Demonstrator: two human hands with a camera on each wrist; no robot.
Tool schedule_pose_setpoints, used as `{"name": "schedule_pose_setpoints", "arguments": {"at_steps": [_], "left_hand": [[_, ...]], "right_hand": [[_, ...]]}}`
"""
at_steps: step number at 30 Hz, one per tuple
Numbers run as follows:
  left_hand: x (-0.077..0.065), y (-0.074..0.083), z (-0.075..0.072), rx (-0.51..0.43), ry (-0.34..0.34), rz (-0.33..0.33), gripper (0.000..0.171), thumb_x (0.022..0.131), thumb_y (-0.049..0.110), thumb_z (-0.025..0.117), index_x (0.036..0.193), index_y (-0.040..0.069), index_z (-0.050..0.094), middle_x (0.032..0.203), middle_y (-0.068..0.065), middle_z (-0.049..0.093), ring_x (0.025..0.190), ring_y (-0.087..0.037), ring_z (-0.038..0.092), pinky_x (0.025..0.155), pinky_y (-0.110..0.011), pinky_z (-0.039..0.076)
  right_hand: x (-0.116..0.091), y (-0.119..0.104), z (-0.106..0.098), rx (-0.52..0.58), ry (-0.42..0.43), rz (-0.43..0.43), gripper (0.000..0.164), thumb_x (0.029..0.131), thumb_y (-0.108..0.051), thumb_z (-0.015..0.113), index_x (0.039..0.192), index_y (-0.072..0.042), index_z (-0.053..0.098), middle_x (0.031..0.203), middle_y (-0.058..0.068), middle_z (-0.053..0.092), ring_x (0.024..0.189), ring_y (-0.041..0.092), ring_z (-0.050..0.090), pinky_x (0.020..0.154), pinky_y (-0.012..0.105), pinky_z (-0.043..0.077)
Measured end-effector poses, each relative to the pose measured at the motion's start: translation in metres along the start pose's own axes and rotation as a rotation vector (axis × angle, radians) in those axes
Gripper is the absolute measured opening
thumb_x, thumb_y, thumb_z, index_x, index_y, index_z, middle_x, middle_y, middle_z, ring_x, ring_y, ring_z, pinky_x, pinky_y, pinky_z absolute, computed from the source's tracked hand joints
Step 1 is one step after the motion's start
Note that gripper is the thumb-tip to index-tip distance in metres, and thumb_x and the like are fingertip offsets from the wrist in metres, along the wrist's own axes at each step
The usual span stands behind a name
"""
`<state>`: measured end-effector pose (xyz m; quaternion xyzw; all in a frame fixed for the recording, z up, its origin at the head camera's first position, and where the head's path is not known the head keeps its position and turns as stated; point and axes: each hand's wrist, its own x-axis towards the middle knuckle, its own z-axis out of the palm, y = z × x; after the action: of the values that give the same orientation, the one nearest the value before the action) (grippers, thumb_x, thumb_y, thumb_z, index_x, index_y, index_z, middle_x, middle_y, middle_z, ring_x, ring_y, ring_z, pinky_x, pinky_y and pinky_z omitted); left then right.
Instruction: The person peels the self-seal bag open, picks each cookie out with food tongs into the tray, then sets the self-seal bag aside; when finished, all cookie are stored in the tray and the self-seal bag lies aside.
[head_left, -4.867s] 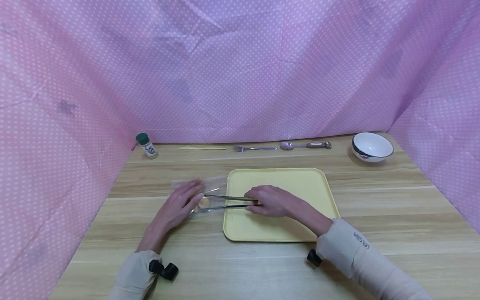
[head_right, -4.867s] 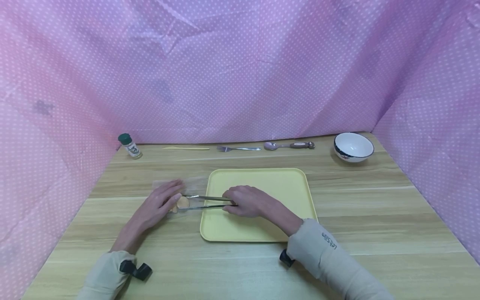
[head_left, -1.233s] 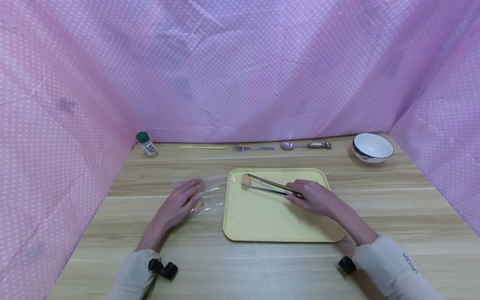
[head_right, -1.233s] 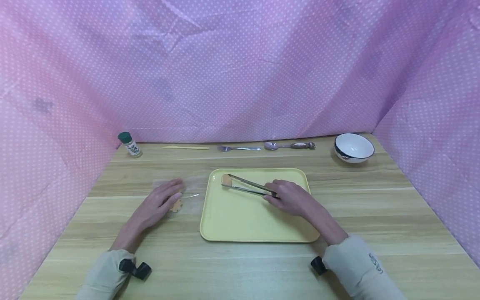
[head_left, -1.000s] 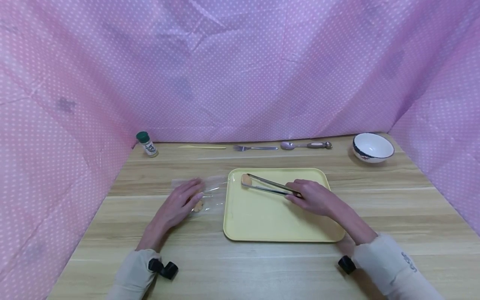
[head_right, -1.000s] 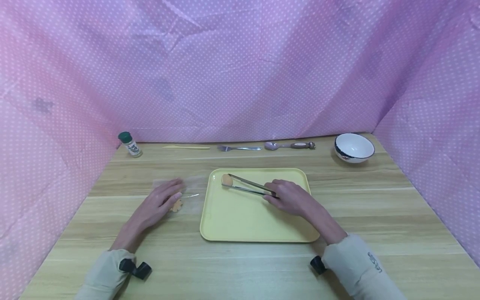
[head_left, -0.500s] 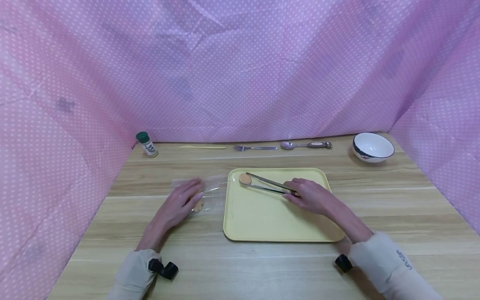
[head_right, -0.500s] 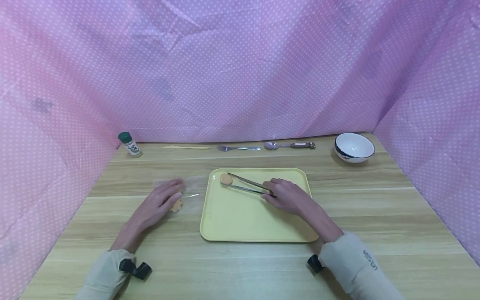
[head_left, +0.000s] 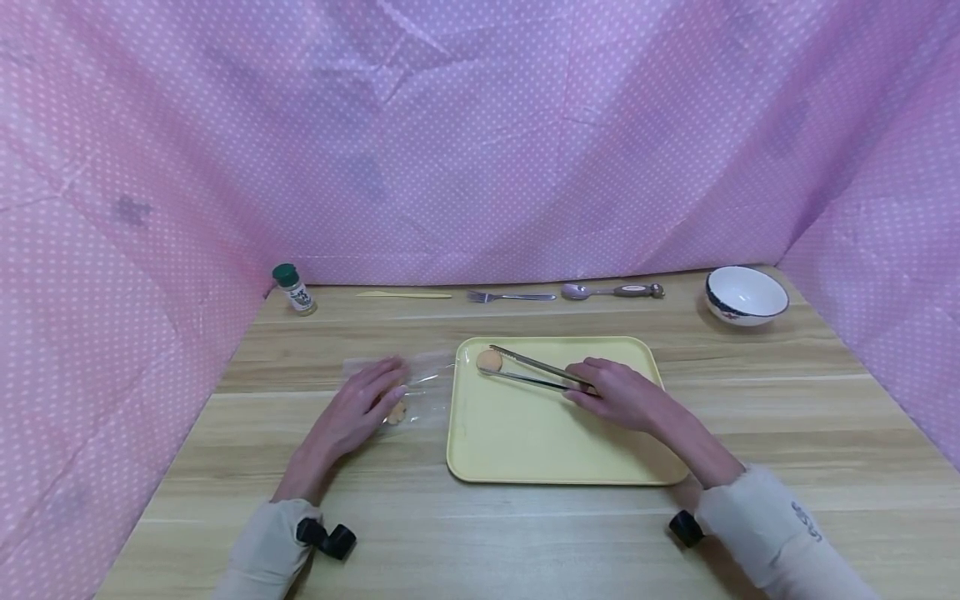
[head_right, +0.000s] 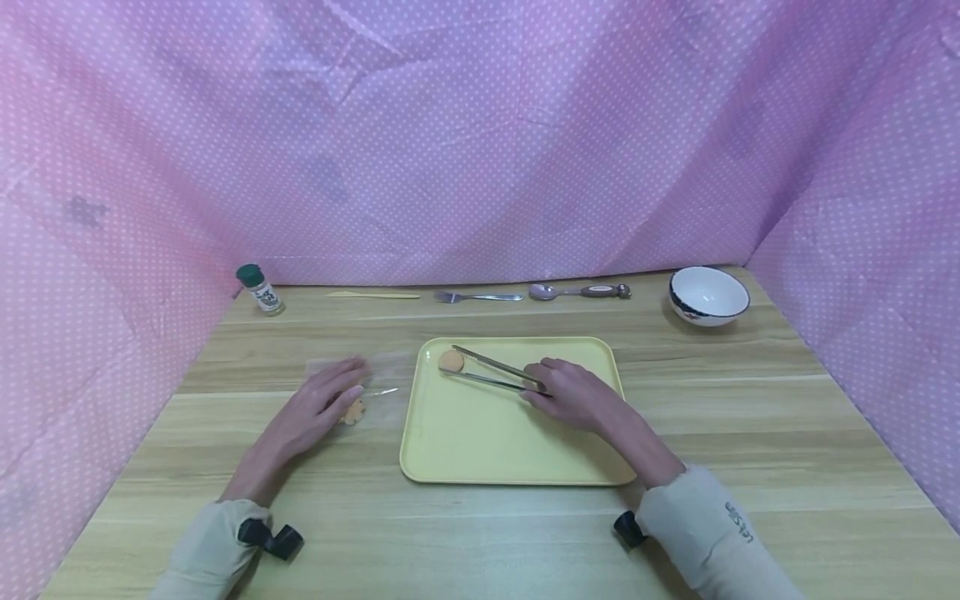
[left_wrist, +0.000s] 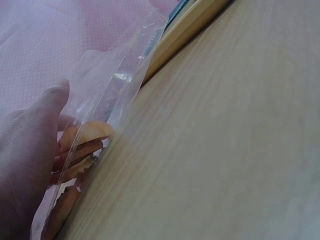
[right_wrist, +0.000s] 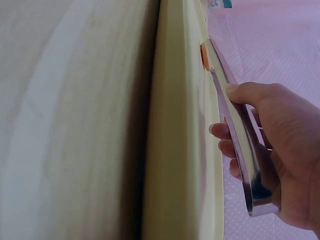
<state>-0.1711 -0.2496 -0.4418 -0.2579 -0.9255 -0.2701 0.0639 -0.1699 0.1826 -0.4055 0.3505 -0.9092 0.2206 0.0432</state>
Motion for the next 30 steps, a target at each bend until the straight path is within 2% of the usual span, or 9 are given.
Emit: {"name": "schedule_pose_setpoints", "arguments": {"at_steps": [4,15,30], "left_hand": [[0.000,0.000,0.000,0.002,-0.003,-0.003,0.043,0.110,0.029,0.053,0.144,0.004,0.061,0.154,-0.019,0.049,0.143,-0.041,0.043,0.117,-0.061,0.031],[-0.001,0.000,0.000,0.004,-0.010,-0.015,0.043,0.110,0.030,0.052,0.144,0.005,0.060,0.154,-0.019,0.049,0.143,-0.041,0.043,0.117,-0.061,0.030],[0.001,-0.001,0.000,-0.003,-0.004,-0.012,0.043,0.110,0.030,0.052,0.143,0.005,0.061,0.154,-0.019,0.049,0.143,-0.041,0.042,0.117,-0.061,0.030]], "right_hand": [[-0.001,0.000,0.001,0.017,-0.003,0.013,0.024,0.099,-0.015,0.072,0.116,0.001,0.070,0.080,-0.007,0.054,0.072,0.007,0.051,0.064,0.033,0.050],[-0.002,0.000,0.001,0.032,0.004,0.023,0.026,0.099,-0.016,0.072,0.118,0.001,0.070,0.084,-0.006,0.059,0.076,0.009,0.055,0.068,0.033,0.053],[-0.001,-0.012,0.000,0.047,-0.001,-0.025,0.028,0.098,-0.016,0.073,0.121,-0.001,0.069,0.086,-0.009,0.057,0.076,0.007,0.053,0.066,0.029,0.051]]}}
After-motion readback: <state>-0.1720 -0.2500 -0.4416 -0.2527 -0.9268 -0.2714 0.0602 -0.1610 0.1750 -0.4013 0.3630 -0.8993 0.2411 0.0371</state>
